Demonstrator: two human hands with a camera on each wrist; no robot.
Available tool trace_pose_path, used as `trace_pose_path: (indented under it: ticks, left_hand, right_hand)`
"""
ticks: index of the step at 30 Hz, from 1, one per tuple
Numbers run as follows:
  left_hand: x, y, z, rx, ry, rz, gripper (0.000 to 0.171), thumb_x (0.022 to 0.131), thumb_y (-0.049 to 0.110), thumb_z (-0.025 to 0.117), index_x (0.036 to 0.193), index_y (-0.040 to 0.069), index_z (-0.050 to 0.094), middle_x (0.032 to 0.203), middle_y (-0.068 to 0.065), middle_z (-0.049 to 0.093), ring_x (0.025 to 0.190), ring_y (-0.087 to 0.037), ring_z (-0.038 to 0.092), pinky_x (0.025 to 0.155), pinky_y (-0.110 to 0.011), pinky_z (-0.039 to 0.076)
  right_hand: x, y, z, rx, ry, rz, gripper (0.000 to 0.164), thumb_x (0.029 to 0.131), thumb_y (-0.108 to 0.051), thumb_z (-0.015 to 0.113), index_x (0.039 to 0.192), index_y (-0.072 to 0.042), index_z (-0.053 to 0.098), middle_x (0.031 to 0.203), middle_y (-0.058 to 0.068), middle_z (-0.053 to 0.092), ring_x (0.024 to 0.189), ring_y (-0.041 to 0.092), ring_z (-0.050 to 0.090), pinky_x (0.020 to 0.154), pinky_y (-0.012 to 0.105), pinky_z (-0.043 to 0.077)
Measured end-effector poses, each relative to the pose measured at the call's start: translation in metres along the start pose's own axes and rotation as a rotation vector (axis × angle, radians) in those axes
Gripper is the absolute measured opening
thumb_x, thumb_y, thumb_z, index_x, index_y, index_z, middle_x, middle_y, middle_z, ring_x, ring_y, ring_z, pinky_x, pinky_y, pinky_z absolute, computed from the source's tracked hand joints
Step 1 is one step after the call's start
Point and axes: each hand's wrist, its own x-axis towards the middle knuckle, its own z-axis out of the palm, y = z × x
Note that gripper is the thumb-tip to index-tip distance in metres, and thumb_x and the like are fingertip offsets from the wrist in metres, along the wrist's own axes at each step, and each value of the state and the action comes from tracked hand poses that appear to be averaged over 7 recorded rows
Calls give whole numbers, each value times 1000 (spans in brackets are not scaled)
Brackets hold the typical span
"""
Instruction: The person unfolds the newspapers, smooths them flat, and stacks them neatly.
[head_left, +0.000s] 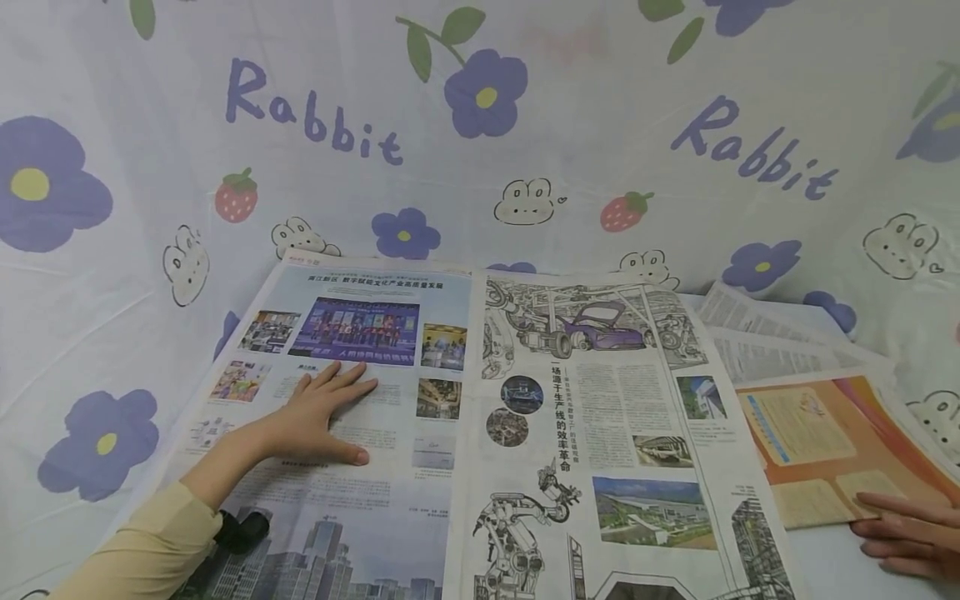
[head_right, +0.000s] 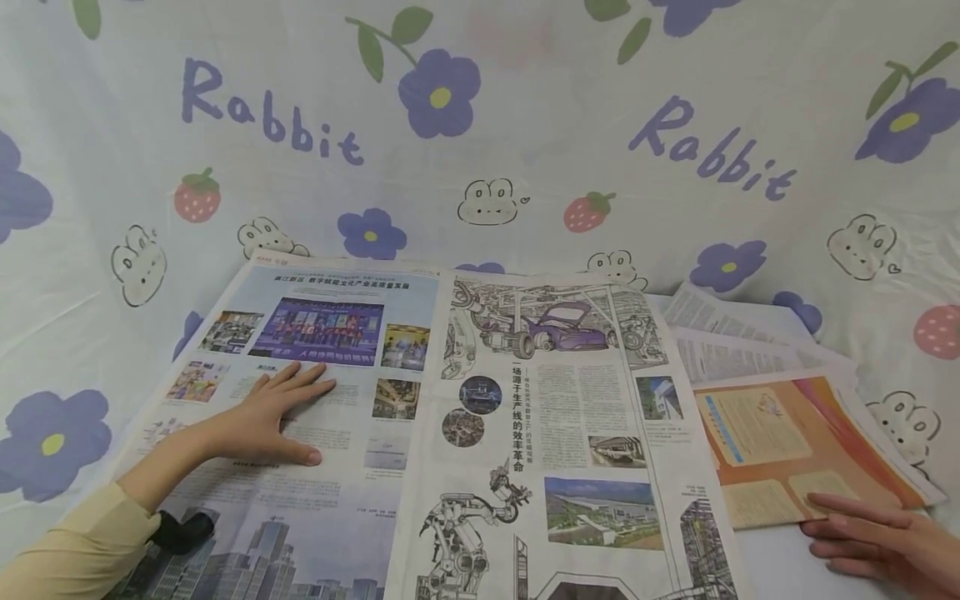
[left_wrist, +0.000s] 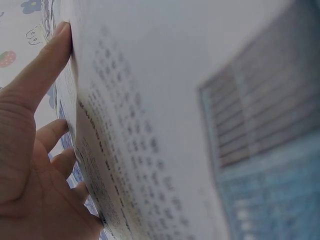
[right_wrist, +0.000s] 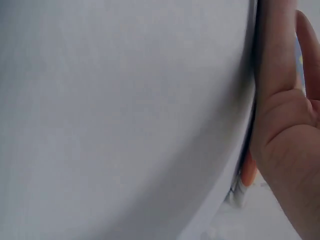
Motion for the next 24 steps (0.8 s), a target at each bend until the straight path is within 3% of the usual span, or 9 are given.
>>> trace_pose_path:
  ticks: [3,6,11,15,16,18,21,23,24]
  left_hand:
    - [-1,1,-1,0,1,1,104,74,62,77,154,11,35,161,-15,16,145,-44,0,107,-70,-3]
    - [-1,2,-1,-3,1,-1,104,74,62,78,154,11,35,161,-15,16,145,-44,0,107,-70,-4]
    - [0,0,1,-3,-4,-2,105,73,64,76,154,12,35,161,-14,16,145,-44,0,107,-69,-4]
    - [1,-2,1,2,-8,-2,106,73,65,76,154,13,34,161,-14,16,145,-44,0,107,-69,-4]
    - [1,-2,1,3,-8,-1,106,73,66,76,154,12,34,161,-14,16,145,-44,0,107,-69,-3]
    - [1,-2,1,5,-5,3,105,73,65,76,154,12,35,161,-15,16,145,-45,1,107,-70,-3]
    - [0,-1,0,4,-5,3,105,74,64,76,154,12,35,161,-15,16,145,-45,1,107,-70,-2]
    - [0,0,0,1,-3,8,104,74,64,76,154,11,35,161,-16,17,144,-46,2,106,-71,-2]
    - [0,0,0,0,-3,8,104,74,64,76,154,11,35,161,-16,17,144,-46,2,106,-71,-2]
  right_hand:
    - [2,-5,8,15,-39,-5,93,95,-31,67,153,9,6,119,18,64,109,40,61,98,53,44]
    - [5,-9,17,7,2,-31,88,93,-28,69,151,12,16,115,17,65,106,40,62,96,51,46]
    - [7,-11,27,50,90,-87,96,87,-23,76,151,12,13,113,15,63,102,37,65,96,48,48]
    - [5,-14,31,49,67,-154,95,92,-23,71,152,11,6,120,11,56,102,28,66,97,46,47]
    - [4,-16,33,48,42,-170,92,95,-24,68,153,9,4,121,9,55,102,25,66,98,46,46]
    - [3,-22,36,83,-33,-196,68,100,-22,61,155,-6,24,122,5,54,103,23,65,99,47,45]
    - [0,-32,43,200,-208,-237,33,106,-15,49,136,-25,57,121,-1,60,107,25,65,101,49,43]
    - [-1,-37,49,297,-323,-245,39,107,-8,42,118,-33,69,119,-4,64,111,28,63,102,49,41]
    - [-1,-39,52,332,-365,-247,42,107,-5,40,117,-33,70,119,-4,65,112,29,63,102,48,41]
